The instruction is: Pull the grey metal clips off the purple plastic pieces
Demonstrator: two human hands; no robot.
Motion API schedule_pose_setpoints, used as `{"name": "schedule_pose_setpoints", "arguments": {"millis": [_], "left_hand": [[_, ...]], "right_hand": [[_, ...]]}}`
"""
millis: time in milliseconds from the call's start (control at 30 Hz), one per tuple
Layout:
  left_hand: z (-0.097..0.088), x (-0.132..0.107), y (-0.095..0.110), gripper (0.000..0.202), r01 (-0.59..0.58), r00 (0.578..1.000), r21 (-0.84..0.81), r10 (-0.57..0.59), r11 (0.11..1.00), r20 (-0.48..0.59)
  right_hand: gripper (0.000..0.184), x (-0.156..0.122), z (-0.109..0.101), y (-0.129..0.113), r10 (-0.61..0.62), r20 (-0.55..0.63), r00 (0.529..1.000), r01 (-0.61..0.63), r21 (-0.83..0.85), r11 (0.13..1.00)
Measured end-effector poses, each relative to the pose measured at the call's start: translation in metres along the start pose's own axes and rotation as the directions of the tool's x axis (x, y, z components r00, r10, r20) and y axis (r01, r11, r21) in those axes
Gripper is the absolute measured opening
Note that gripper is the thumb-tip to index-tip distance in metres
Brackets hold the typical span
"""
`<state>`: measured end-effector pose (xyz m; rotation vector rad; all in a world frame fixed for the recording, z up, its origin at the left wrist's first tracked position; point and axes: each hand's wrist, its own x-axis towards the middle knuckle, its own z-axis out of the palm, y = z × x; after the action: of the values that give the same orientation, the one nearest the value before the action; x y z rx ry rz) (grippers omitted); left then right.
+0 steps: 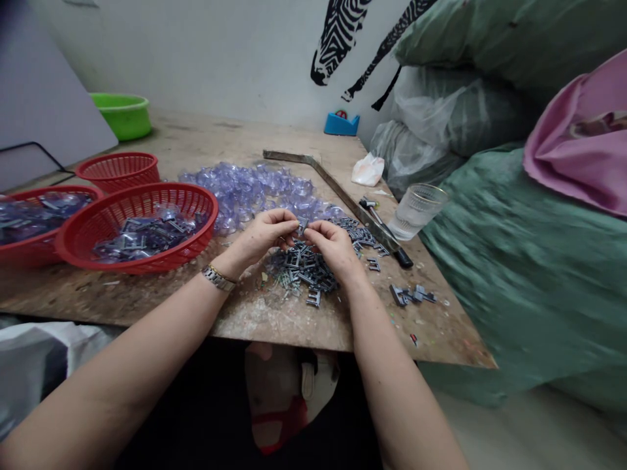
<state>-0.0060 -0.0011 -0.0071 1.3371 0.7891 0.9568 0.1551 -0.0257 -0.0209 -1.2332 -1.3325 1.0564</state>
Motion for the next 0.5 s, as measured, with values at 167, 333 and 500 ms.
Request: {"name": "schedule_pose_setpoints", "arguments": {"millis": [167,333,500], "left_hand": [[0.001,0.001,0.0,0.009,-0.058,0.998,0.148,0.057,0.987,0.005],[-0.015,0.007,0.002,0.012,-0.104,0.965,0.412,0.193,0.905,-0.18],[-0.036,0.011,0.003,0.011,-0.058,0.937,0.734,0.29,0.676,-0.193]], "right_hand": [[0.042,0.0,0.002,0.0,-0.032,-0.008,0.999,0.032,-0.018,0.999],[0.041,0.002,-0.001,0.001,-0.008,-0.099,0.995,0.014,0.057,0.998],[0.043,0.003,-0.003,0.001,0.003,-0.158,0.987,0.01,0.083,0.997]]}}
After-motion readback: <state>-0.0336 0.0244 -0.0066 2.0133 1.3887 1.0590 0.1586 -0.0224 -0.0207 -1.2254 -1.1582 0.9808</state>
